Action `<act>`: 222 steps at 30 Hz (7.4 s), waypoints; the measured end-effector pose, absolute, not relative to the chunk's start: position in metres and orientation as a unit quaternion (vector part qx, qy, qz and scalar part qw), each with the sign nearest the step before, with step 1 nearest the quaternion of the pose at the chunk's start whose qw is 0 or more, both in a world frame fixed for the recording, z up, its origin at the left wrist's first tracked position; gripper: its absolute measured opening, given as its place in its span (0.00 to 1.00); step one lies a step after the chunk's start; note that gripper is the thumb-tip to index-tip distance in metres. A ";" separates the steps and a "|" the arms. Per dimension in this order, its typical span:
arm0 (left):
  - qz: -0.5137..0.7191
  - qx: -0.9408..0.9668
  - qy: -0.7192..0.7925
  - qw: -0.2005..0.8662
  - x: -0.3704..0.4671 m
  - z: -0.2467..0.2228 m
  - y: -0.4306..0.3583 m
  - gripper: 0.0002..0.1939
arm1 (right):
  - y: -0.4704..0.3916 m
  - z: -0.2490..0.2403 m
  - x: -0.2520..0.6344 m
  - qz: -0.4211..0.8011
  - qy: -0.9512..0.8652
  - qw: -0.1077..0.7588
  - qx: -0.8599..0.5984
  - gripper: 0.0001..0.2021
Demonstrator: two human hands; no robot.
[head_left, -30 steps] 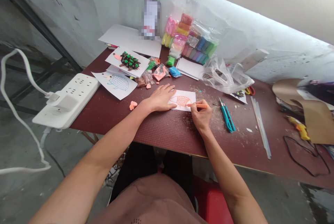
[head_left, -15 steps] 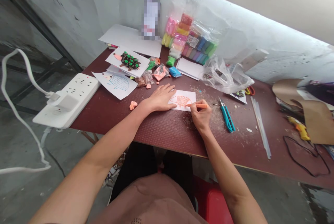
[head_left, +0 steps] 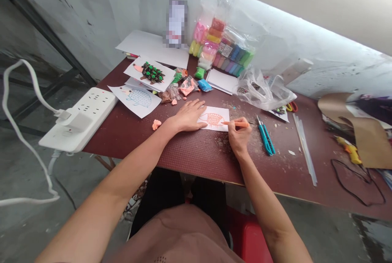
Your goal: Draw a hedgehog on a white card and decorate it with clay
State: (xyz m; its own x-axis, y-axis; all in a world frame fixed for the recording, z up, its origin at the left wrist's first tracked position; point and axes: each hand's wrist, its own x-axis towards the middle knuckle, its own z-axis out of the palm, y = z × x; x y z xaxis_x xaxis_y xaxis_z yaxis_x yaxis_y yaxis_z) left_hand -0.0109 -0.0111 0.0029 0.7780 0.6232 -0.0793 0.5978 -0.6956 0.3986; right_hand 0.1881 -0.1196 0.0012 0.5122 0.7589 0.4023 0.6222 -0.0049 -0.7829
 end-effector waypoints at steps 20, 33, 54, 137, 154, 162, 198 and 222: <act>0.085 0.921 0.354 0.136 -0.010 0.007 -0.013 0.22 | -0.116 -0.002 0.193 0.054 -0.493 0.503 -0.708 0.10; 0.114 0.918 0.360 0.122 -0.006 0.005 -0.021 0.24 | -0.115 -0.004 0.193 0.071 -0.498 0.495 -0.708 0.12; 0.087 0.934 0.301 0.172 0.001 -0.004 -0.021 0.25 | -0.115 -0.004 0.193 0.062 -0.511 0.487 -0.706 0.12; 0.073 0.934 0.295 0.186 0.000 -0.001 -0.022 0.25 | -0.117 -0.004 0.192 0.042 -0.496 0.486 -0.718 0.11; 0.075 0.935 0.299 0.174 0.000 -0.002 -0.022 0.24 | -0.116 -0.005 0.192 0.070 -0.514 0.486 -0.703 0.12; 0.069 0.935 0.299 0.178 0.000 -0.001 -0.022 0.25 | -0.117 -0.005 0.191 0.070 -0.514 0.487 -0.702 0.11; 0.076 0.935 0.293 0.185 0.000 -0.002 -0.021 0.25 | -0.117 -0.003 0.191 0.057 -0.494 0.489 -0.717 0.11; 0.071 0.934 0.295 0.189 0.000 0.001 -0.022 0.24 | -0.117 -0.002 0.193 0.034 -0.482 0.497 -0.721 0.10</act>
State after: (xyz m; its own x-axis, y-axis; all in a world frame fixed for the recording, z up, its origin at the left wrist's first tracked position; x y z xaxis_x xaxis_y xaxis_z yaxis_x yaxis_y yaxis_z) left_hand -0.0005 -0.0221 0.0009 0.8162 0.5774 0.0217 0.5234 -0.7548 0.3953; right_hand 0.1928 -0.1168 -0.0015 0.5337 0.7287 0.4292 0.6610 -0.0428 -0.7492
